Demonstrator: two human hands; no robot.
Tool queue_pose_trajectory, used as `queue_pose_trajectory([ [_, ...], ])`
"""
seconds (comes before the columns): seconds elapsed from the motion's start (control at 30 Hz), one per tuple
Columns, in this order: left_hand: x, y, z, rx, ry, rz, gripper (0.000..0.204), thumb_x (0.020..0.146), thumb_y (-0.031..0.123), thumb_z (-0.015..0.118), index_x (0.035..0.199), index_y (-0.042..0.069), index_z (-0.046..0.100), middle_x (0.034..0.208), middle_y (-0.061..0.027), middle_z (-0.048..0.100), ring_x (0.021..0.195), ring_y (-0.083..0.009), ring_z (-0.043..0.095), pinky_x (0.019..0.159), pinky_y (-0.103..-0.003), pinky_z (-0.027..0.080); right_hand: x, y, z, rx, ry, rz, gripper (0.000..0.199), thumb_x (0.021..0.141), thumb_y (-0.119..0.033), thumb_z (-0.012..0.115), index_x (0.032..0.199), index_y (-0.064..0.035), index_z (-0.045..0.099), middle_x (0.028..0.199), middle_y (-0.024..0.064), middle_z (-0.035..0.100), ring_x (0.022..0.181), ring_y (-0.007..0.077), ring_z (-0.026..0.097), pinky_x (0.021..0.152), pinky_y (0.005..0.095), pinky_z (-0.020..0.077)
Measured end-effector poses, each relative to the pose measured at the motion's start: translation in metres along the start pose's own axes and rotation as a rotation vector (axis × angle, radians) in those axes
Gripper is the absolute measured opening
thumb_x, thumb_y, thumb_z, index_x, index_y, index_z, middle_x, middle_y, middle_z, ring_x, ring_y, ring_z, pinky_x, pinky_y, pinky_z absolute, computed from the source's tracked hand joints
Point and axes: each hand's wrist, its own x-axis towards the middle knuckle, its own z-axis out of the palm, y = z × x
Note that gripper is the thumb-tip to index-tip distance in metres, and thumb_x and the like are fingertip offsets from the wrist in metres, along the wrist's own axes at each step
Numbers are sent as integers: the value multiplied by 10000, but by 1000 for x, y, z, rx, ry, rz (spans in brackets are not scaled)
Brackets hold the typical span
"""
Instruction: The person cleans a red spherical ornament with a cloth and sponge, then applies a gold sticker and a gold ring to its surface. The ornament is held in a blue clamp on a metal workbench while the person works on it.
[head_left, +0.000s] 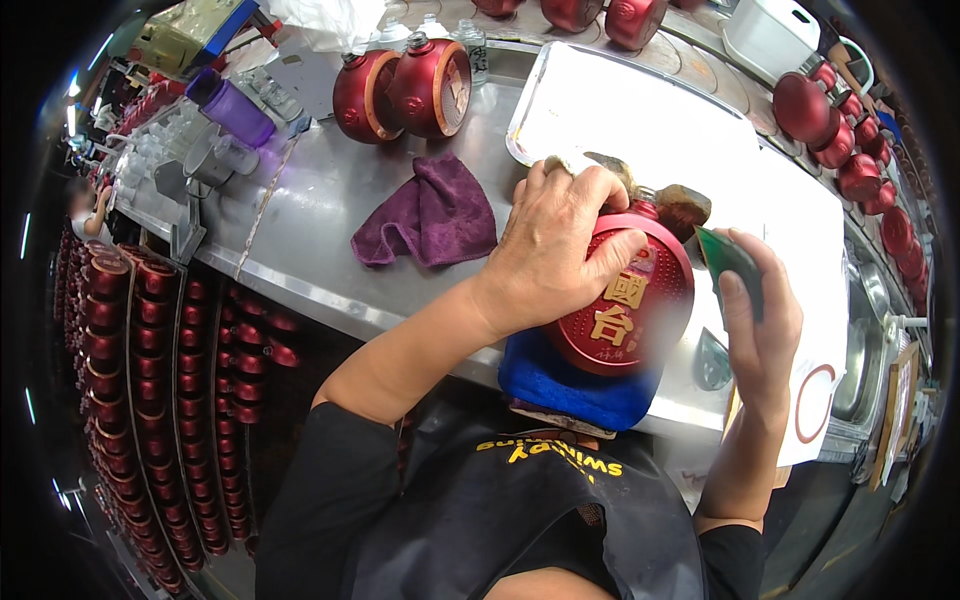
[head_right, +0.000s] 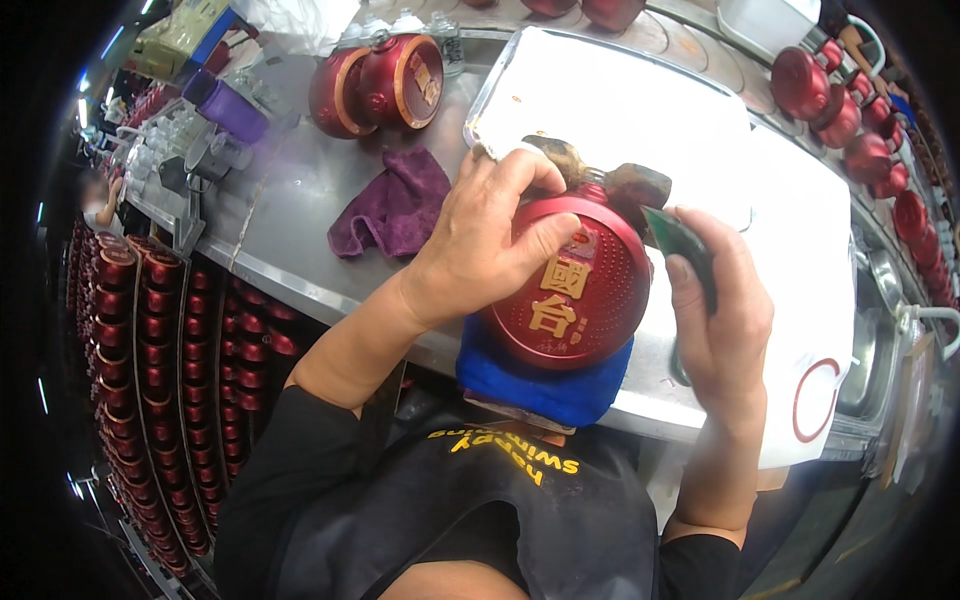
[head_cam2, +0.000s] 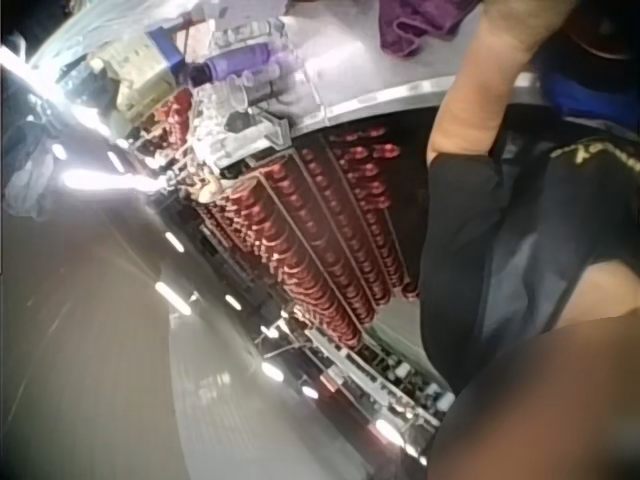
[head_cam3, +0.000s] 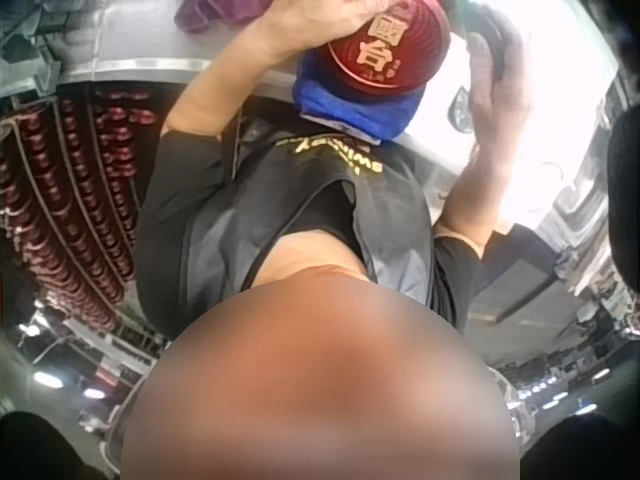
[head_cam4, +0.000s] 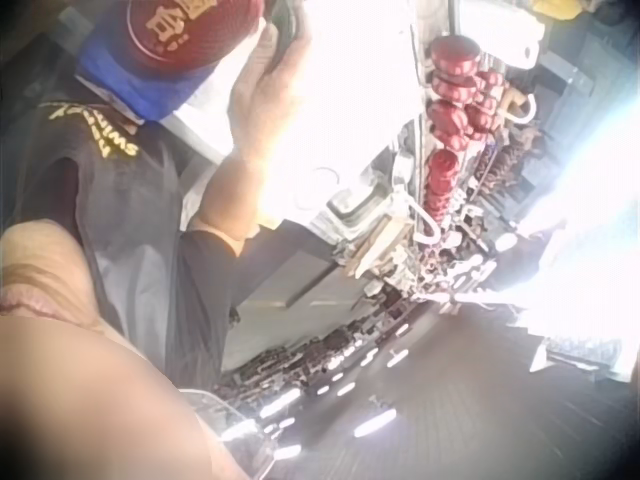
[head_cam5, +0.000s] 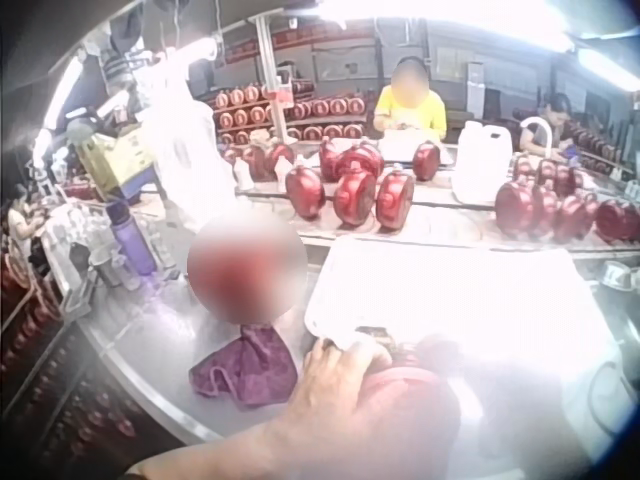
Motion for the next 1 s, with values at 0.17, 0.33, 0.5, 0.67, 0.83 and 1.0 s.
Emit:
queue_pose_trajectory([
  [0.17, -2, 2, 2, 43, 5, 5, 398, 884, 309, 755, 1136, 67, 563, 1048, -176, 605, 1050, -370, 509, 967, -514, 386, -11, 0, 3, -109, -133, -97, 437, 982, 71, 571, 1411, -13, 583, 1435, 212, 594, 1347, 351, 573, 1117, 414, 463],
  [0.33, 0, -1, 2, 26, -7, 7, 383, 889, 293, 743, 1126, 59, 554, 1039, -182, 610, 1030, -378, 513, 973, -516, 385, -15, 4, 4, -103, -52, -116, 505, 918, 147, 580, 1400, -5, 590, 1388, 229, 622, 1288, 353, 618, 1052, 407, 510],
  [0.5, -12, 3, -11, -52, -10, 311, 262, 900, 301, 731, 1096, 134, 681, 1067, -153, 627, 1078, -333, 536, 1007, -490, 398, -19, 12, 0, -61, 42, -101, 498, 901, 155, 608, 1385, 43, 573, 1314, 233, 674, 1223, 361, 670, 1037, 412, 526],
  [0.67, -14, -4, -22, 112, -201, 530, 368, 981, 412, 636, 1268, 216, 758, 1397, -227, 532, 1240, -343, 490, 1098, -482, 363, -24, 15, 0, 25, 59, -56, 461, 971, 91, 592, 1426, 32, 542, 1280, 224, 687, 1127, 292, 711, 931, 370, 585],
  [0.83, 0, -13, -19, 120, -265, 494, 438, 1019, 482, 544, 1324, 227, 726, 1344, -147, 615, 1352, -326, 469, 1146, -477, 293, -23, 13, 5, 88, 105, -40, 444, 1031, 26, 555, 1470, 29, 496, 1215, 222, 698, 1068, 243, 719, 870, 346, 606],
  [1.0, -8, -6, -23, 184, -306, 560, 460, 1040, 499, 500, 1338, 224, 717, 1292, -65, 673, 1369, -309, 470, 1176, -471, 239, -22, 13, 0, 131, 96, -17, 440, 1046, -6, 544, 1480, 33, 482, 1204, 221, 694, 1034, 238, 728, 862, 343, 605],
])
